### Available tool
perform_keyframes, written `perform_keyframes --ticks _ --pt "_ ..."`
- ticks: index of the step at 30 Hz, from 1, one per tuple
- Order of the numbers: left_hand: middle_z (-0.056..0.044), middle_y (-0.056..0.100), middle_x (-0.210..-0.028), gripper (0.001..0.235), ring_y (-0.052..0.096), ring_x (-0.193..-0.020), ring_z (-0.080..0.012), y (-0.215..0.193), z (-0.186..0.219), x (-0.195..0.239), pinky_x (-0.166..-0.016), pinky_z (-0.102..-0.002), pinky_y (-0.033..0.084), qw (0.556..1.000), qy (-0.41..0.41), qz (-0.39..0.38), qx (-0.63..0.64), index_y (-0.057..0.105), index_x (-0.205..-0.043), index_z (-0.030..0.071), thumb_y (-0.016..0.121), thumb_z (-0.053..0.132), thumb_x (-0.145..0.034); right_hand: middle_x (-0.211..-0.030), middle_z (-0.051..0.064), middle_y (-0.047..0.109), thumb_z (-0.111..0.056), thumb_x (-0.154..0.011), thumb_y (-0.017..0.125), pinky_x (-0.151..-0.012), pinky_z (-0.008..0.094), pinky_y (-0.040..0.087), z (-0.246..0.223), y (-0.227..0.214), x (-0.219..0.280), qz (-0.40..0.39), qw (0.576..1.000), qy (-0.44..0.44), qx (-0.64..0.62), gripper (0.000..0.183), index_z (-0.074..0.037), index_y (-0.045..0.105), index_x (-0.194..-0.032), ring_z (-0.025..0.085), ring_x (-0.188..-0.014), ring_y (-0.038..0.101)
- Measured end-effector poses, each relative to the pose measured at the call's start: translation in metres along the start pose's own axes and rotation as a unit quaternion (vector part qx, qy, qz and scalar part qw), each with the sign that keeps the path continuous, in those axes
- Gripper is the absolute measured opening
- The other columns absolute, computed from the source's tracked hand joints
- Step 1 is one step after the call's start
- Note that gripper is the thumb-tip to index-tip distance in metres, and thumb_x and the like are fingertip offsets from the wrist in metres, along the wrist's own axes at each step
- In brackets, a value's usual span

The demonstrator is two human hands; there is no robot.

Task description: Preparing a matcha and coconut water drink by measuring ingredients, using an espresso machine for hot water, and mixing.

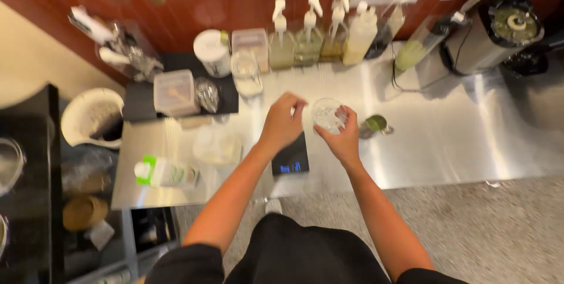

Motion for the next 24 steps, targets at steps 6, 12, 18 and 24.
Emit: perform_keyframes --ticks 6,12,18,24 --pt "-0.013 0.063 -0.114 0.028 0.064 -0.105 -0.0315 0.047 -0.075 -0.197 -0.085 -0.042 0.053 0.978 0.107 0.009 -0.179 0.066 -0.116 0.006 0.064 0.003 -0.087 -0.134 0.018 0.061 -0.032 -0.068 0.094 -0.1 0.041 0.053 0.029 0.037 -0.127 0.029 0.998 0.043 0.034 0.096 -0.002 0.042 -0.142 0.027 -0.126 0.059" --pt "-0.008 0.053 -0.129 0.062 0.052 -0.121 -0.0294 0.069 -0.09 -0.266 -0.094 -0.045 0.046 0.896 0.066 -0.071 -0.434 0.054 -0.135 0.007 0.068 0.003 -0.075 -0.132 0.019 0.062 -0.033 -0.068 0.095 -0.102 0.039 0.051 0.052 0.062 -0.213 -0.013 1.0 0.012 0.025 0.094 0.001 0.044 -0.14 0.028 -0.122 0.061" --pt "-0.009 0.048 -0.14 0.073 0.047 -0.127 -0.0309 0.097 -0.113 -0.286 -0.093 -0.045 0.045 0.858 0.1 -0.101 -0.494 0.047 -0.144 0.003 0.068 0.001 -0.073 -0.135 0.02 0.056 -0.033 -0.066 0.096 -0.1 0.039 0.05 0.068 0.08 -0.239 -0.046 0.998 0.026 -0.02 0.1 0.002 0.04 -0.142 0.027 -0.125 0.057" --pt "-0.003 0.043 -0.154 0.074 0.038 -0.144 -0.0289 0.079 -0.108 -0.277 -0.104 -0.043 0.042 0.87 0.14 -0.128 -0.455 0.051 -0.146 0.01 0.067 -0.002 -0.075 -0.131 0.018 0.061 -0.037 -0.066 0.094 -0.096 0.04 0.051 0.04 0.093 -0.242 -0.025 0.999 0.016 0.031 0.096 0.0 0.046 -0.141 0.03 -0.116 0.06"
Point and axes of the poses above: each hand's wrist, its own x-axis away from the middle knuckle, its own y-axis out of the palm, z = x × y, the point moved 9 cm from there along -x, towards the middle knuckle
